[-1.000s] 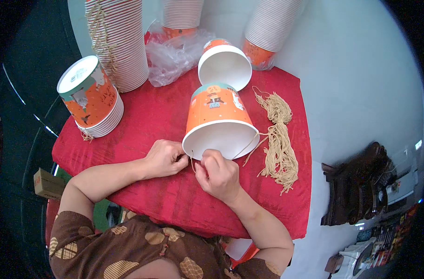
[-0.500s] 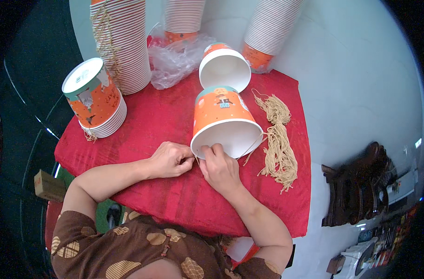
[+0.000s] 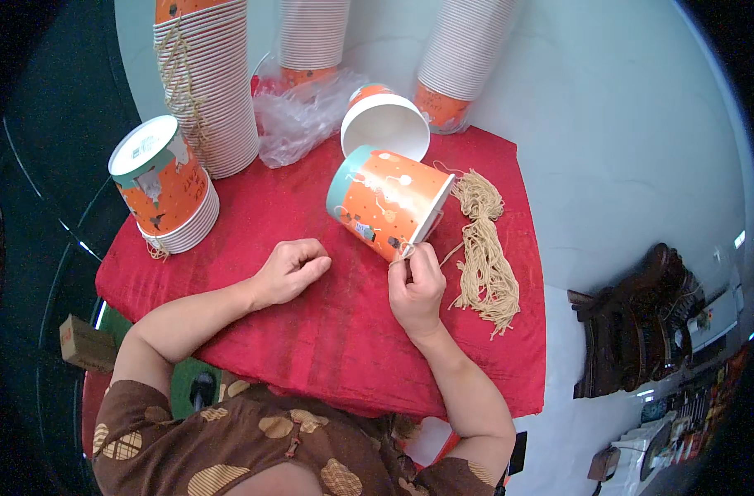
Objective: Attaching handles or strings to paper buckets for packaging.
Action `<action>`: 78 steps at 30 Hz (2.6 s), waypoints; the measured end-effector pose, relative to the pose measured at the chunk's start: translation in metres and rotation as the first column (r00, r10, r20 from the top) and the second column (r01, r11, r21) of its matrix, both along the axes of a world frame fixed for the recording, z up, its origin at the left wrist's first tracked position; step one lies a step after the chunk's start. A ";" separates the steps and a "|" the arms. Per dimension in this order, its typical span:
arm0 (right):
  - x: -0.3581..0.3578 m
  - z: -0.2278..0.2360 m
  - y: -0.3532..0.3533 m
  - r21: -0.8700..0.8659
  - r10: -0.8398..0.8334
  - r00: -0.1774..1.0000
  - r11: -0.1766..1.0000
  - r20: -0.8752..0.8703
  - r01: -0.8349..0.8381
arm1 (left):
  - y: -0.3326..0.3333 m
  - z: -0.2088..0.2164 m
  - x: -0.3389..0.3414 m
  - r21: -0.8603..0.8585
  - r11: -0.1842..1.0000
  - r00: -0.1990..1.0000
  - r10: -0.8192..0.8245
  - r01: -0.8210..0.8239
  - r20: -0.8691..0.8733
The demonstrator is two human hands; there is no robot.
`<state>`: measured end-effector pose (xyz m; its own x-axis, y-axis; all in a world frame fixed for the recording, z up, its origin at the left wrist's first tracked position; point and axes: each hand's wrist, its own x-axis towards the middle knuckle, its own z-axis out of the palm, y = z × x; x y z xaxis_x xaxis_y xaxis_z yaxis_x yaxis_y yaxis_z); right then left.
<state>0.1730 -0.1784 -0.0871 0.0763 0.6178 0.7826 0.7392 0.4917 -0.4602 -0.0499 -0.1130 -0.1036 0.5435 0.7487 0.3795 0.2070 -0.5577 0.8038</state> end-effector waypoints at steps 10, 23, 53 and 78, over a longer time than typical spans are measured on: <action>-0.001 -0.006 -0.004 -0.053 0.145 0.974 0.986 -0.172 -0.156 | 0.030 -0.002 -0.005 -0.292 0.952 0.834 0.233 -0.091 0.500; -0.002 -0.006 -0.001 -0.077 0.252 0.965 0.963 -0.074 -0.257 | 0.023 0.014 -0.012 -0.214 0.968 0.862 0.220 -0.134 0.457; -0.009 0.011 -0.016 -0.119 0.076 0.989 0.991 0.130 -0.060 | 0.026 0.015 -0.016 0.003 0.990 0.910 0.130 -0.142 0.395; -0.006 0.000 -0.010 -0.005 0.089 0.989 0.996 0.117 -0.089 | 0.031 0.013 -0.016 0.055 0.984 0.906 0.134 -0.169 0.402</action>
<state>0.1675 -0.1884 -0.0871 -0.0710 0.6180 0.7830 0.7415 0.5578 -0.3730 -0.0662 -0.0819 -0.0910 0.2181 0.7646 0.6065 -0.0301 -0.6159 0.7873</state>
